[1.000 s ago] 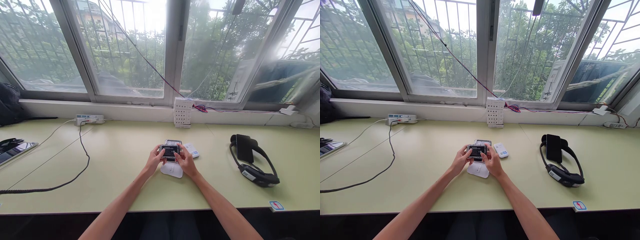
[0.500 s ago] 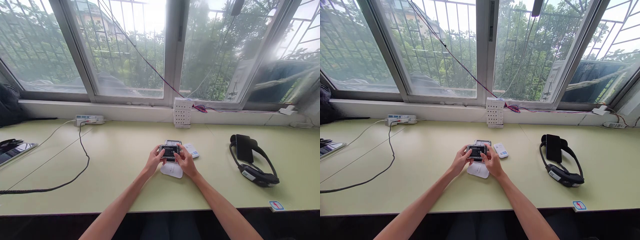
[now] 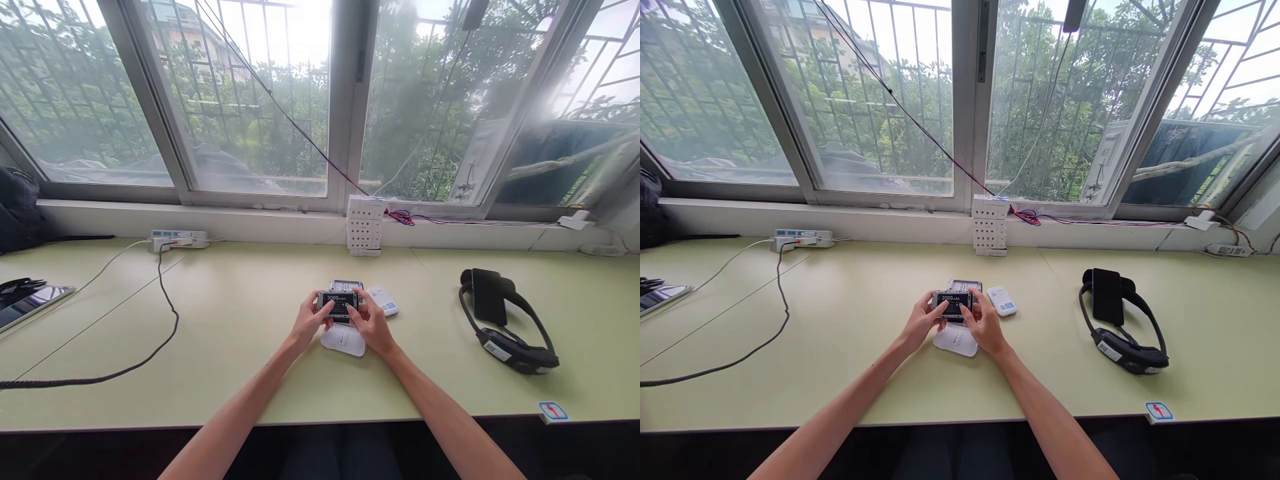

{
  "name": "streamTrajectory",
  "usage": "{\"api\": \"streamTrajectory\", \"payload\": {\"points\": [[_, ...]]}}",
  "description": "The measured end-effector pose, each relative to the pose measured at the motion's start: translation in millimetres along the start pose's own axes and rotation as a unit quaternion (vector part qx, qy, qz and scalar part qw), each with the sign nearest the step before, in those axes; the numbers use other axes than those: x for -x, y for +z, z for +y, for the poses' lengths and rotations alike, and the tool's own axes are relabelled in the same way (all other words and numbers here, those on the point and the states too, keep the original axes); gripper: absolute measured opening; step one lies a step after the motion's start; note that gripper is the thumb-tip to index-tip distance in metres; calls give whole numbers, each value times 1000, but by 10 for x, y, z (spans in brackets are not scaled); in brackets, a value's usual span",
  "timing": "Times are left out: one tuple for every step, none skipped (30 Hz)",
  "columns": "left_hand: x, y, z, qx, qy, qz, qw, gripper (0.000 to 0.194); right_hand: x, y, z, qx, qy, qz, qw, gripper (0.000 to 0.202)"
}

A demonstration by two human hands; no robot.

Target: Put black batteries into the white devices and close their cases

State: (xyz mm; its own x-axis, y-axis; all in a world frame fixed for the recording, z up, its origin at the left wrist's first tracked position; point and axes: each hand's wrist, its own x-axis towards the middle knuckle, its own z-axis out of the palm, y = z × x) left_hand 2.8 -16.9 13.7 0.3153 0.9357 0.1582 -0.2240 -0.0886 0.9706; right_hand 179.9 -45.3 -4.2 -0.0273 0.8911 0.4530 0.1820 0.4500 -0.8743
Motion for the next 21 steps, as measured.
{"api": "streamTrajectory", "payload": {"points": [[0,-2,-2,-3,-1,-2,1000,43,2,1,-5,1,1,0,1000,51],[0,-5,-5,-7,-1,-4,1000,42,4,2,-9,2,2,1,1000,50],[-1,-7,-9,-11,0,-6,1000,42,5,2,-12,4,3,1,1000,50],[-1,-10,-12,-14,1,-6,1000,41,6,2,-15,4,3,2,1000,50],[-1,-12,-15,-18,2,-7,1000,40,7,2,-16,4,4,2,1000,50],[-1,-14,-17,-21,4,-7,1000,40,8,2,-17,4,4,3,1000,50],[-1,-15,-19,-24,5,-7,1000,40,7,2,-16,4,5,3,1000,50],[-2,-16,-20,-26,7,-7,1000,40,6,2,-15,3,7,4,1000,50],[-3,-17,-22,-29,9,-7,1000,40,5,2,-14,2,8,4,1000,50],[-4,-17,-23,-32,10,-7,999,39,4,3,-12,1,9,4,1000,50],[-6,-18,-24,-35,12,-8,999,39,2,3,-10,1,10,4,1000,50],[-8,-19,-26,-39,14,-9,999,39,0,3,-7,1,11,5,1000,50],[-10,-20,-28,-43,16,-10,999,38,-2,4,-4,1,13,5,1000,50],[-13,-22,-32,-47,17,-12,999,38,-4,4,-2,1,15,5,1000,50],[-15,-24,-35,-50,19,-13,998,38,-6,4,1,2,16,6,1000,50],[-18,-26,-39,-52,21,-13,998,38,-8,3,4,2,17,6,1000,50],[-19,-27,-43,-54,22,-13,998,38,-10,2,7,4,18,7,1000,50],[-21,-28,-46,-56,23,-12,998,38,-11,2,10,6,17,8,1000,49],[-22,-28,-49,-57,24,-11,998,38,-12,1,12,8,16,9,1000,49],[-22,-28,-50,-58,24,-10,998,38,-12,0,13,10,15,9,1000,49],[-23,-27,-51,-59,25,-10,998,38,-11,0,14,11,14,10,1000,49]]}}
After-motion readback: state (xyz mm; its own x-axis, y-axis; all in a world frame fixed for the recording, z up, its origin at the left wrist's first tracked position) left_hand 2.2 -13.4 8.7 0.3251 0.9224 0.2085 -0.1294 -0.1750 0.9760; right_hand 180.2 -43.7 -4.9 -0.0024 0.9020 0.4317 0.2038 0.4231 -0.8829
